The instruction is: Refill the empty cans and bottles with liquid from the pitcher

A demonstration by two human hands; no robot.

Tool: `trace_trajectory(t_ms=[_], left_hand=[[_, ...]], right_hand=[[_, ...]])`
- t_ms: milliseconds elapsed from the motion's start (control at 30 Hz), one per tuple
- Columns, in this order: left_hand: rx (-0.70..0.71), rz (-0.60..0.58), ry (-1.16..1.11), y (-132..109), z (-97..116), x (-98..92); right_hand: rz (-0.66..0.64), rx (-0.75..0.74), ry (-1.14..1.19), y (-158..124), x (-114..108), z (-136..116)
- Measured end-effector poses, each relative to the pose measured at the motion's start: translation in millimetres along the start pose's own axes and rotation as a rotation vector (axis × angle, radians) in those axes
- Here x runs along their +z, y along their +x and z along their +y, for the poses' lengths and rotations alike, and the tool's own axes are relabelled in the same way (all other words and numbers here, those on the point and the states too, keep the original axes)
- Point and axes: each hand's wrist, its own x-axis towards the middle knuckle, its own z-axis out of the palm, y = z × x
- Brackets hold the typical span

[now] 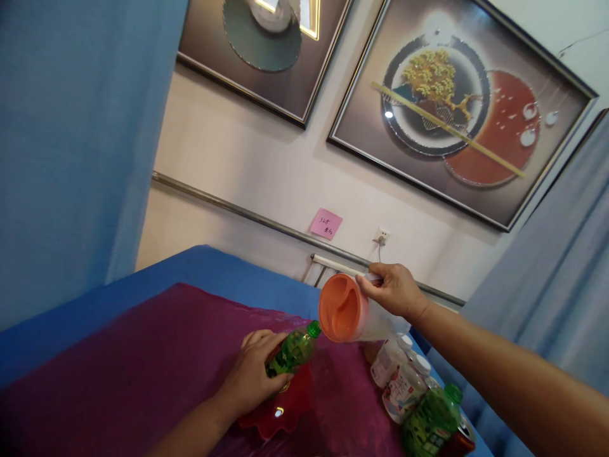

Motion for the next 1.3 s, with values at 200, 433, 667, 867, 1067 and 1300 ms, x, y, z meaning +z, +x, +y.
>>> trace_trajectory(t_ms=[200,433,667,867,1067,1300], left_hand=[[-0.005,-0.006,-0.007,-0.2,-0.1,0.1],[-0.007,-0.006,-0.01,-0.1,1.2,-0.1],[-0.004,-0.013,-0.013,0.3,1.4,-0.8],[0.001,-0.013,-0.021,0.0,2.2,-1.6],[0.002,-0.017,-0.026,-0.3,2.2,-1.9],[0.007,-0.015,-0.026,0.0,1.3,-1.0]], right_hand=[[0.007,-0.006,0.002,-0.7,0.2,0.0],[0.015,-0.009,-0.01,-1.2,-0.4,-2.9],[0.007,-0.007,-0.009,-1.3,-0.7,-3.7],[0.011,-0.011,-0.014,-0.6,-1.1,-4.6],[0.012,-0.019,0.0,-1.3,-0.7,-4.8],[0.014,-0.026,-0.017,-1.2,-2.1,-7.4]])
